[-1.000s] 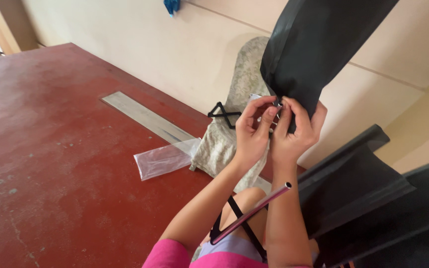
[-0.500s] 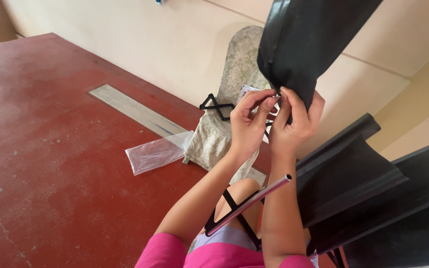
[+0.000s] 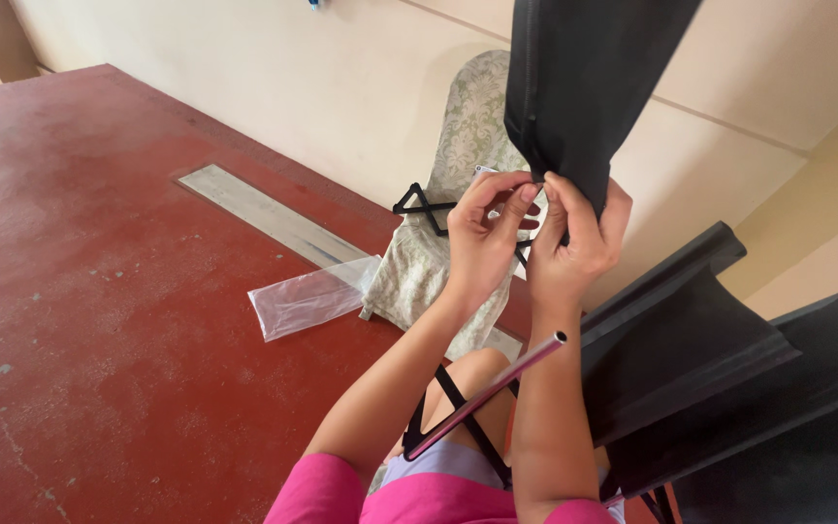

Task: The person assembles a metal frame structure by attaching black fabric panels to the metal poles. They slide the fabric sleeves over the poles and secure them using small metal clips or fasteners.

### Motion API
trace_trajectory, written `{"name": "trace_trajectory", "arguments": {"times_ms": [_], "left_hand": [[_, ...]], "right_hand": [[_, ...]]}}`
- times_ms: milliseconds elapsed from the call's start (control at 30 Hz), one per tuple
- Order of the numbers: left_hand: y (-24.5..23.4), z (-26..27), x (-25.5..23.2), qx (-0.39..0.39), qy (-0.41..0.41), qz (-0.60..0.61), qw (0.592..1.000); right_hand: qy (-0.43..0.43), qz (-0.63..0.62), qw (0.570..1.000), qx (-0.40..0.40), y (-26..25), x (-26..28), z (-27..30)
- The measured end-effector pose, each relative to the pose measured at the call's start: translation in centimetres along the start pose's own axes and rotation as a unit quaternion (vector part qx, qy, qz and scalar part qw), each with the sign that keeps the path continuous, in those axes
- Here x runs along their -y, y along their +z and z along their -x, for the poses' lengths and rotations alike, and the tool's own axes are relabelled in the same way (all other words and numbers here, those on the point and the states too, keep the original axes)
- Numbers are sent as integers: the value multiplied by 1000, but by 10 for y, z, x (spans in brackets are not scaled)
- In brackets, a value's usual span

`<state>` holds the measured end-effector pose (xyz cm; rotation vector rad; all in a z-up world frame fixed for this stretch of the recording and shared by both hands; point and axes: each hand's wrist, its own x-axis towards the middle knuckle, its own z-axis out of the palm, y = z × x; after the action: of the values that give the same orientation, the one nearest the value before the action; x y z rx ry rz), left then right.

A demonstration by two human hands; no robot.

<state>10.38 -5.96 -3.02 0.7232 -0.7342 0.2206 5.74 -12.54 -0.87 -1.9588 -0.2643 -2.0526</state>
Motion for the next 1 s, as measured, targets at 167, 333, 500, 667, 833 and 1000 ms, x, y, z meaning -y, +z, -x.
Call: {"name": "trace_trajectory", "arguments": {"times_ms": [167,333,500,667,833,1000], "left_hand": [[0,-1,6,-5,9,14,1000],[-3,-2,6,7,-20,46,999],[-8,-7,11,14,-18,31,999],[-10,-7,11,7,-29,17,999],[-7,-8,4,16,-19,-4,1000],[-1,-5,0,18,-9,-23,1000]], "right_hand": [[18,-6,1000,-6,5,-2,5],[51,-26,998,-4,6,2,6],[104,-71,992,15,2,8,3],[109,-69,992,3,6,9,7],[98,-68,992,-36,11,8,18],[196,-133,969,-69,10,7,21]]}}
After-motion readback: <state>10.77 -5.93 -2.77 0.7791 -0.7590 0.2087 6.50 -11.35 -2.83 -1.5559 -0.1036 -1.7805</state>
